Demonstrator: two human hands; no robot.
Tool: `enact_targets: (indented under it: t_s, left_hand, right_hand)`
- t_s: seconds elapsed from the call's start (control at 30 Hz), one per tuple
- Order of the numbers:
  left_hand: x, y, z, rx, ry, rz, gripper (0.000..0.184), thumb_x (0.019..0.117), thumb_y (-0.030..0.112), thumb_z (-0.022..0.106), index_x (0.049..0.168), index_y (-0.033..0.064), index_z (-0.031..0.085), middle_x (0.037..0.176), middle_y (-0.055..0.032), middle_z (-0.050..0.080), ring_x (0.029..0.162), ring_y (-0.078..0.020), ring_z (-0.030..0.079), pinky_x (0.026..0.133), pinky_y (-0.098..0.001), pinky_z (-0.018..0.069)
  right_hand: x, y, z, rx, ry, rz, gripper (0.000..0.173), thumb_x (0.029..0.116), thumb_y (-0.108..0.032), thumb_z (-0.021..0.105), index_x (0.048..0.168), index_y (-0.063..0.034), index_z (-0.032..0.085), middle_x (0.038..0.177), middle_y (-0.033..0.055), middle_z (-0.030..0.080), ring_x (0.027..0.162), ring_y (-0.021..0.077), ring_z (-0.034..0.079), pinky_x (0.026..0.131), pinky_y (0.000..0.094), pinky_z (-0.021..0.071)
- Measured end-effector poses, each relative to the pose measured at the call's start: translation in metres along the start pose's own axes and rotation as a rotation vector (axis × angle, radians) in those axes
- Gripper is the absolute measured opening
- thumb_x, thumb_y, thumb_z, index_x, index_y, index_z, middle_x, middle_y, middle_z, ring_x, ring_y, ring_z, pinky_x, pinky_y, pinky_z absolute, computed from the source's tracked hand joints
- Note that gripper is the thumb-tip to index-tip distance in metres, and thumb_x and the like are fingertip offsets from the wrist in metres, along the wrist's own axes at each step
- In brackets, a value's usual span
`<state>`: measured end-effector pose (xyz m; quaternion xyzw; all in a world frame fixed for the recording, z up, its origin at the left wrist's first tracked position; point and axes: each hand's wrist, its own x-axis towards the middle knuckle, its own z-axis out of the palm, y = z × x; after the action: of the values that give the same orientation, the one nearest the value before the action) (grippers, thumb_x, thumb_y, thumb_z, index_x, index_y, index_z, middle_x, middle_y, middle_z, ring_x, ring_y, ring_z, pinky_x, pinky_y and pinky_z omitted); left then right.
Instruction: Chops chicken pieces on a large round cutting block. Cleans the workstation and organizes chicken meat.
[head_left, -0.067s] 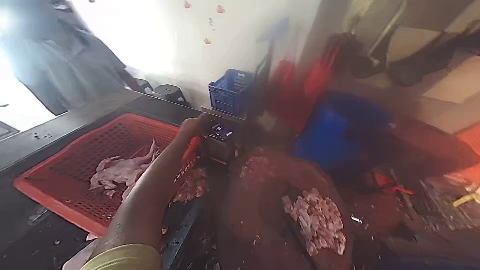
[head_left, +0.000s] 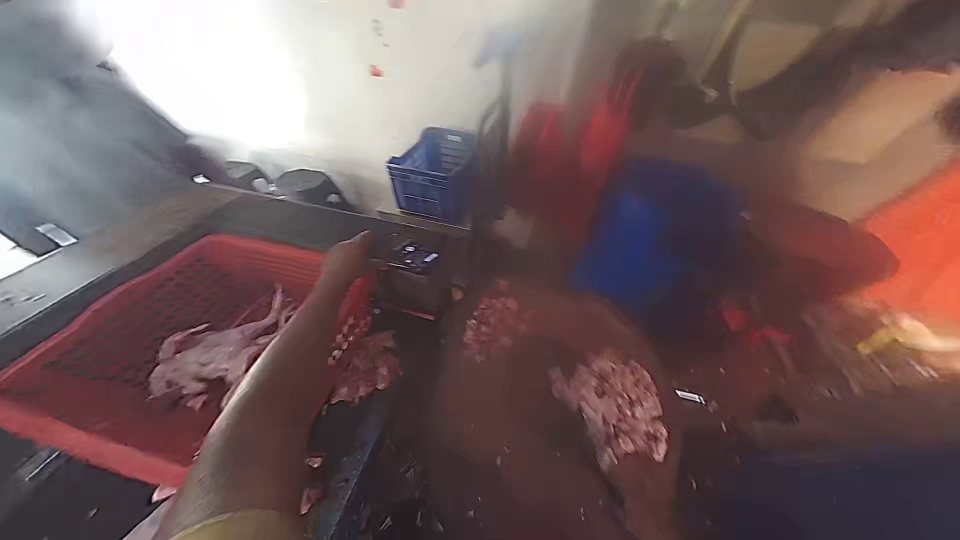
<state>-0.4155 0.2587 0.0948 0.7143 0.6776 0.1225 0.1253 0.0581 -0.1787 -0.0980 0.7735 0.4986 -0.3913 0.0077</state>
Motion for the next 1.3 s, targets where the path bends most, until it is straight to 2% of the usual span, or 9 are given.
enact_targets:
  t_s: [0.07, 0.2, 0.43, 0.57, 0.67, 0.83, 1.0, 1.2, 1.3]
  left_hand:
    - [-0.003, -0.023, 0.038, 0.086, 0.111, 0.023, 0.044, 0.1013, 0.041, 0.061, 0.135, 0.0137, 0.065, 0.129, -0.0229, 0.066, 0.121, -0.0488, 0.061, 0.094, -0.0751, 0.0457]
    - [-0.050, -0.016, 0.053, 0.283, 0.050, -0.007, 0.059, 0.1076, 0.049, 0.040, 0.122, -0.0008, 0.069, 0.133, -0.0301, 0.062, 0.131, -0.0504, 0.052, 0.106, -0.0731, 0.0380]
    - [-0.222, 0.018, 0.137, 0.047, 0.111, 0.181, 0.040, 0.1053, 0.030, 0.055, 0.120, -0.0039, 0.071, 0.134, -0.0312, 0.061, 0.131, -0.0502, 0.053, 0.111, -0.0677, 0.0373]
    - [-0.348, 0.068, 0.237, -0.316, -0.014, -0.067, 0.036, 0.1067, 0.024, 0.054, 0.125, -0.0048, 0.067, 0.126, -0.0246, 0.067, 0.121, -0.0364, 0.063, 0.108, -0.0548, 0.0477]
    - [-0.405, 0.103, 0.293, -0.481, -0.012, -0.234, 0.031, 0.1058, 0.020, 0.056, 0.119, -0.0046, 0.070, 0.120, -0.0214, 0.071, 0.115, -0.0319, 0.068, 0.105, -0.0525, 0.0503]
    - [-0.427, 0.141, 0.294, -0.386, -0.118, -0.302, 0.034, 0.1071, 0.028, 0.055, 0.123, 0.0037, 0.071, 0.118, -0.0175, 0.071, 0.106, -0.0305, 0.069, 0.095, -0.0560, 0.0534]
    - [-0.427, 0.163, 0.280, -0.461, -0.040, -0.309, 0.033, 0.1074, 0.025, 0.054, 0.124, 0.0014, 0.070, 0.120, -0.0161, 0.072, 0.113, -0.0255, 0.069, 0.103, -0.0501, 0.0515]
    - [-0.421, 0.171, 0.305, -0.539, -0.045, -0.324, 0.031, 0.1070, 0.023, 0.054, 0.121, 0.0000, 0.070, 0.119, -0.0159, 0.072, 0.114, -0.0253, 0.067, 0.104, -0.0492, 0.0502]
    - [-0.404, 0.179, 0.326, -0.599, 0.014, -0.317, 0.032, 0.1070, 0.021, 0.055, 0.121, -0.0040, 0.069, 0.116, -0.0190, 0.072, 0.111, -0.0259, 0.069, 0.103, -0.0478, 0.0512]
  right_hand:
    - [0.015, 0.023, 0.009, 0.014, -0.036, 0.028, 0.050, 0.1025, -0.035, 0.060, 0.140, -0.0031, 0.059, 0.127, 0.0267, 0.065, 0.119, 0.0425, 0.062, 0.104, 0.0612, 0.0460]
    - [0.012, 0.042, 0.011, 0.126, -0.078, -0.049, 0.048, 0.1051, -0.042, 0.053, 0.142, -0.0104, 0.058, 0.125, 0.0222, 0.067, 0.118, 0.0390, 0.064, 0.102, 0.0613, 0.0468]
    - [-0.015, 0.082, -0.010, 0.157, -0.078, -0.264, 0.047, 0.1070, -0.042, 0.050, 0.131, -0.0034, 0.061, 0.118, 0.0233, 0.068, 0.112, 0.0403, 0.066, 0.098, 0.0623, 0.0494]
    - [-0.023, 0.136, -0.046, 0.039, -0.207, -0.324, 0.046, 0.1073, -0.045, 0.048, 0.121, -0.0037, 0.063, 0.109, 0.0232, 0.068, 0.104, 0.0421, 0.067, 0.090, 0.0647, 0.0507]
    - [-0.001, 0.160, -0.096, -0.054, -0.258, -0.441, 0.041, 0.1075, -0.038, 0.052, 0.130, -0.0055, 0.063, 0.116, 0.0237, 0.068, 0.109, 0.0426, 0.066, 0.095, 0.0647, 0.0495]
    - [0.085, 0.160, -0.164, -0.180, -0.130, -0.576, 0.038, 0.1068, -0.036, 0.053, 0.127, -0.0055, 0.064, 0.114, 0.0232, 0.068, 0.108, 0.0414, 0.066, 0.094, 0.0641, 0.0493]
    - [0.137, 0.129, -0.187, -0.181, -0.049, -0.525, 0.044, 0.1076, -0.039, 0.050, 0.143, -0.0134, 0.058, 0.129, 0.0218, 0.066, 0.121, 0.0412, 0.062, 0.103, 0.0643, 0.0457]
    - [0.097, 0.127, -0.156, 0.363, 0.113, -0.320, 0.051, 0.1031, -0.047, 0.057, 0.125, -0.0013, 0.065, 0.104, 0.0198, 0.068, 0.096, 0.0309, 0.067, 0.091, 0.0526, 0.0521]
    - [0.060, 0.140, -0.134, 0.678, 0.052, -0.166, 0.048, 0.1057, -0.041, 0.054, 0.130, -0.0001, 0.057, 0.099, 0.0146, 0.063, 0.085, 0.0220, 0.062, 0.082, 0.0434, 0.0529]
